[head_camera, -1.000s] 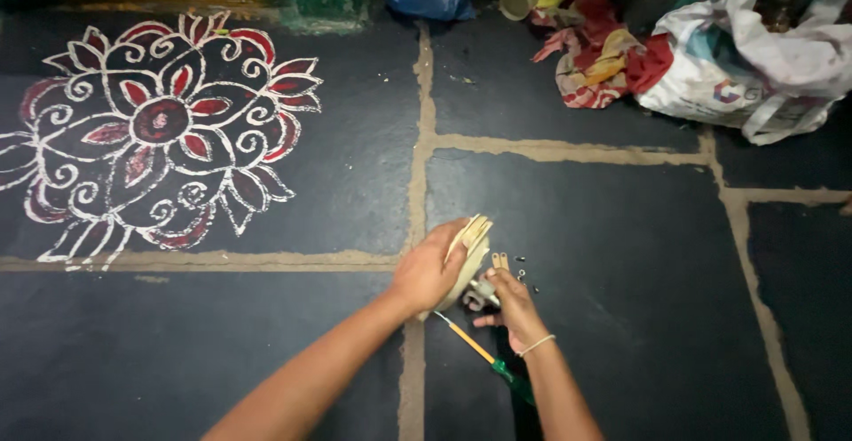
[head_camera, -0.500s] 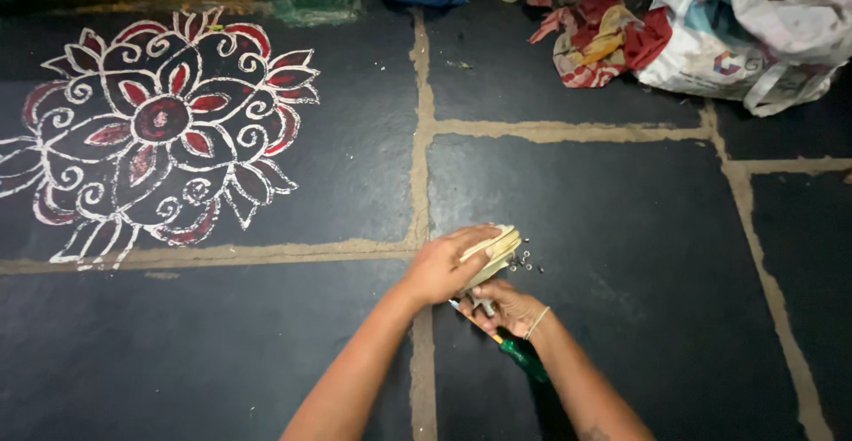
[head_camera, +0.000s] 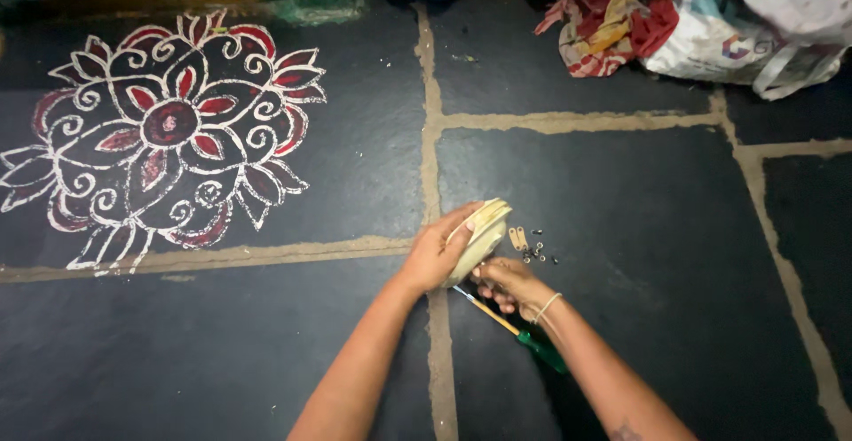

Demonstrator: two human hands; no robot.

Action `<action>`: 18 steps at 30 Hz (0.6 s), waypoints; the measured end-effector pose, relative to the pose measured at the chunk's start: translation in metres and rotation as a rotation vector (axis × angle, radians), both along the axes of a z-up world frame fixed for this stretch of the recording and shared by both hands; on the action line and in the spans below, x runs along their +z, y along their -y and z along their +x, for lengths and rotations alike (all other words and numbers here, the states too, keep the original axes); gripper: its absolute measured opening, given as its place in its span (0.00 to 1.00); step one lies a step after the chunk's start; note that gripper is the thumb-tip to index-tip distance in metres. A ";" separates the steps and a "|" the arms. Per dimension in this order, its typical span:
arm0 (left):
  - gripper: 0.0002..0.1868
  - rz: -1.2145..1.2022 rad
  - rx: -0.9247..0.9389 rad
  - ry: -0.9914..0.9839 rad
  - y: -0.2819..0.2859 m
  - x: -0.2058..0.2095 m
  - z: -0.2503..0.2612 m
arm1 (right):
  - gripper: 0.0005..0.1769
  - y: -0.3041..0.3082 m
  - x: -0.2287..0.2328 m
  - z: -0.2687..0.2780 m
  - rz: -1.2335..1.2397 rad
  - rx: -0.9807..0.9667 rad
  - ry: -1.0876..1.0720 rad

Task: The person assembles a ceiling fan mounting plate by hand, inserting screws and washers into pre-drilled holes. They use a screwdriver to tighten the screws and periodically flip the plate to check alignment and fit.

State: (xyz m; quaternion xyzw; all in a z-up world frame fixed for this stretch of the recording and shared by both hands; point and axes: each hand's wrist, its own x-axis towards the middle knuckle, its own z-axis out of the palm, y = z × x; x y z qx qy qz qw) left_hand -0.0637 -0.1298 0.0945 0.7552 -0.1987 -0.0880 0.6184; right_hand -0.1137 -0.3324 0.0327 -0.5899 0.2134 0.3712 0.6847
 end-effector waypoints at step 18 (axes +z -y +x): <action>0.22 0.031 -0.010 -0.066 0.008 -0.001 0.010 | 0.35 0.016 0.001 -0.007 0.228 -0.063 -0.015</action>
